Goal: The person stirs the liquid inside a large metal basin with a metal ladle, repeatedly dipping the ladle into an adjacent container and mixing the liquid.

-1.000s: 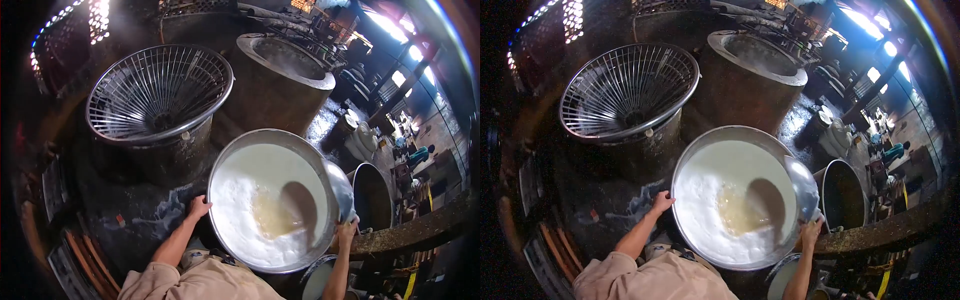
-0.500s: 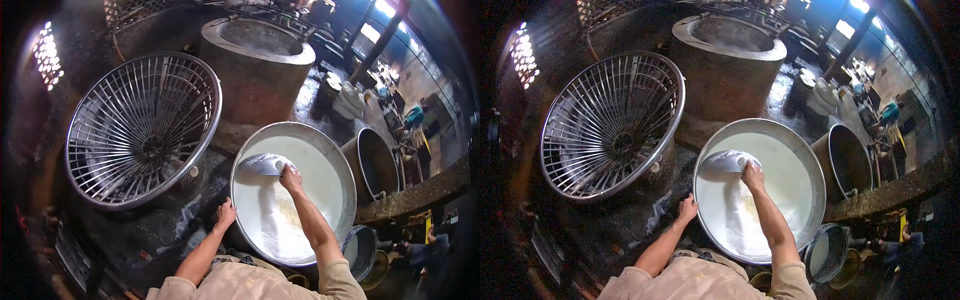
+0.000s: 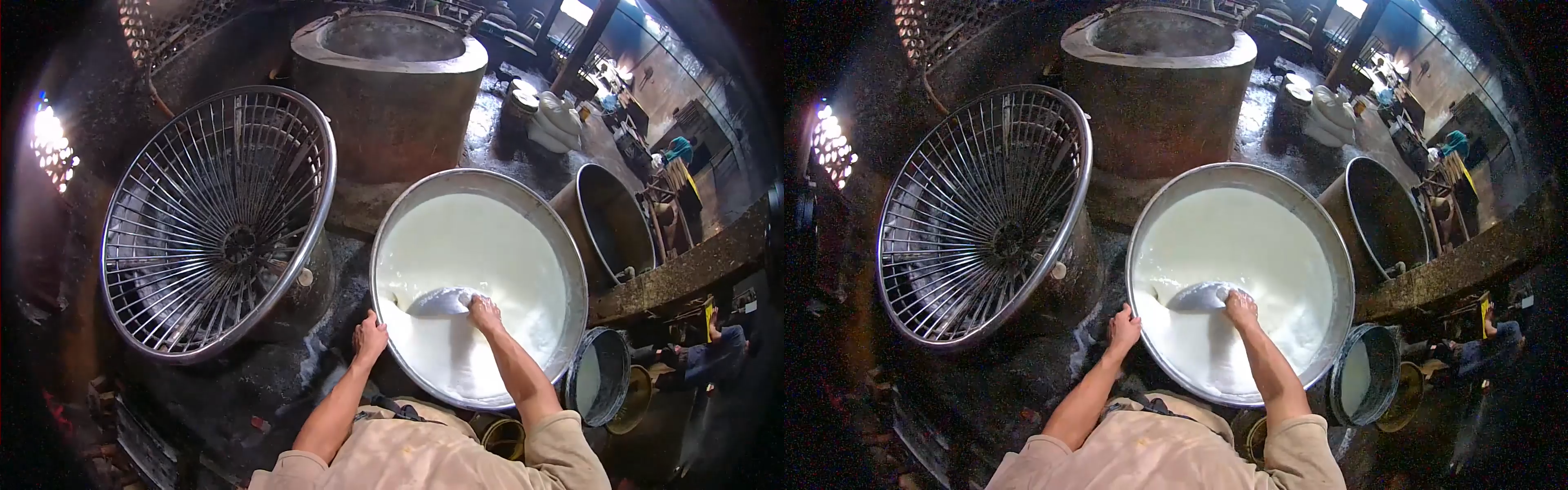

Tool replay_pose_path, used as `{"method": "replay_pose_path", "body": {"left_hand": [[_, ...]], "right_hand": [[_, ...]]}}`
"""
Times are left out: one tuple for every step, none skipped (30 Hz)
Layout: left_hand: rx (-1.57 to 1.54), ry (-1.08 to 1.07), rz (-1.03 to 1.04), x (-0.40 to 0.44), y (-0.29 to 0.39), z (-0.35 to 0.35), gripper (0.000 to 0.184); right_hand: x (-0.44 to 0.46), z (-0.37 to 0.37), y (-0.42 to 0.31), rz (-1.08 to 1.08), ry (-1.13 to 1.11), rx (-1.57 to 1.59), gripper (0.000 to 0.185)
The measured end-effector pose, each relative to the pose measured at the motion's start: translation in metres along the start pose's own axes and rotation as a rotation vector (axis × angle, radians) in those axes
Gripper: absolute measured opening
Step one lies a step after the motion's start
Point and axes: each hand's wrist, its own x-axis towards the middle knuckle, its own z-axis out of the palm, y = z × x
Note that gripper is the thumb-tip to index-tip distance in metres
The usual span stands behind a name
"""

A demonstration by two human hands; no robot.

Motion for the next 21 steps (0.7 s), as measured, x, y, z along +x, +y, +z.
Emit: {"method": "replay_pose_path", "body": {"left_hand": [[0.036,0.009,0.008,0.001,-0.001,0.002,0.035],[0.040,0.011,0.011,0.001,-0.003,0.003,0.035],[0.018,0.040,0.022,0.000,-0.003,0.005,0.040],[-0.005,0.069,0.032,-0.003,-0.002,0.005,0.046],[0.010,0.046,0.022,-0.003,0.000,0.004,0.054],[-0.008,0.056,0.033,0.005,-0.011,0.014,0.053],[0.006,0.071,0.035,0.007,-0.013,0.016,0.053],[0.021,0.085,0.036,0.008,-0.016,0.019,0.054],[0.065,0.097,0.041,0.008,-0.015,0.019,0.053],[0.014,0.109,0.029,-0.007,0.003,0.010,0.053],[0.022,0.130,0.024,-0.006,0.003,0.013,0.053],[0.030,0.152,0.017,-0.005,0.002,0.016,0.053],[0.014,0.179,0.022,-0.002,-0.002,0.021,0.053],[-0.003,0.206,0.026,-0.001,-0.006,0.026,0.053],[0.022,0.201,-0.008,-0.004,-0.002,0.026,0.052],[0.024,0.202,-0.007,-0.006,-0.004,0.030,0.052],[0.040,0.236,-0.014,-0.008,-0.006,0.034,0.052],[0.055,0.271,-0.022,-0.011,-0.009,0.039,0.051],[0.058,0.279,-0.023,-0.015,-0.010,0.044,0.053],[0.062,0.281,-0.027,-0.020,-0.012,0.050,0.053],[0.074,0.301,-0.049,-0.024,-0.014,0.056,0.055]], "right_hand": [[-0.002,0.010,0.015,0.023,0.014,0.015,0.020],[-0.006,0.021,0.030,0.047,0.028,0.030,0.020],[-0.020,0.019,0.039,0.033,0.067,0.053,0.019],[-0.029,0.020,0.049,0.034,0.070,0.056,0.019],[-0.037,0.020,0.060,0.040,0.045,0.035,0.020],[-0.046,0.021,0.071,0.047,0.021,0.015,0.020],[-0.053,0.023,0.082,0.062,0.008,0.014,0.020],[-0.061,0.025,0.096,0.065,0.009,0.018,0.020],[-0.071,0.023,0.108,0.099,0.009,0.019,0.021],[-0.083,0.025,0.134,0.139,0.009,0.023,0.021],[-0.085,0.029,0.153,0.155,0.002,0.037,0.025],[-0.089,0.023,0.167,0.156,0.004,0.039,0.025],[-0.098,0.014,0.179,0.172,-0.045,0.009,0.028],[-0.108,0.006,0.190,0.188,-0.095,-0.021,0.030],[-0.121,-0.011,0.194,0.169,-0.075,-0.030,0.023],[-0.128,-0.019,0.207,0.169,-0.075,-0.027,0.023],[-0.133,-0.026,0.227,0.134,-0.069,-0.032,0.025],[-0.137,-0.035,0.243,0.098,-0.064,-0.037,0.028],[-0.145,-0.052,0.251,0.095,-0.067,-0.034,0.028],[-0.152,-0.075,0.257,0.109,-0.070,-0.025,0.032],[-0.155,-0.092,0.265,0.121,-0.071,-0.016,0.036]]}}
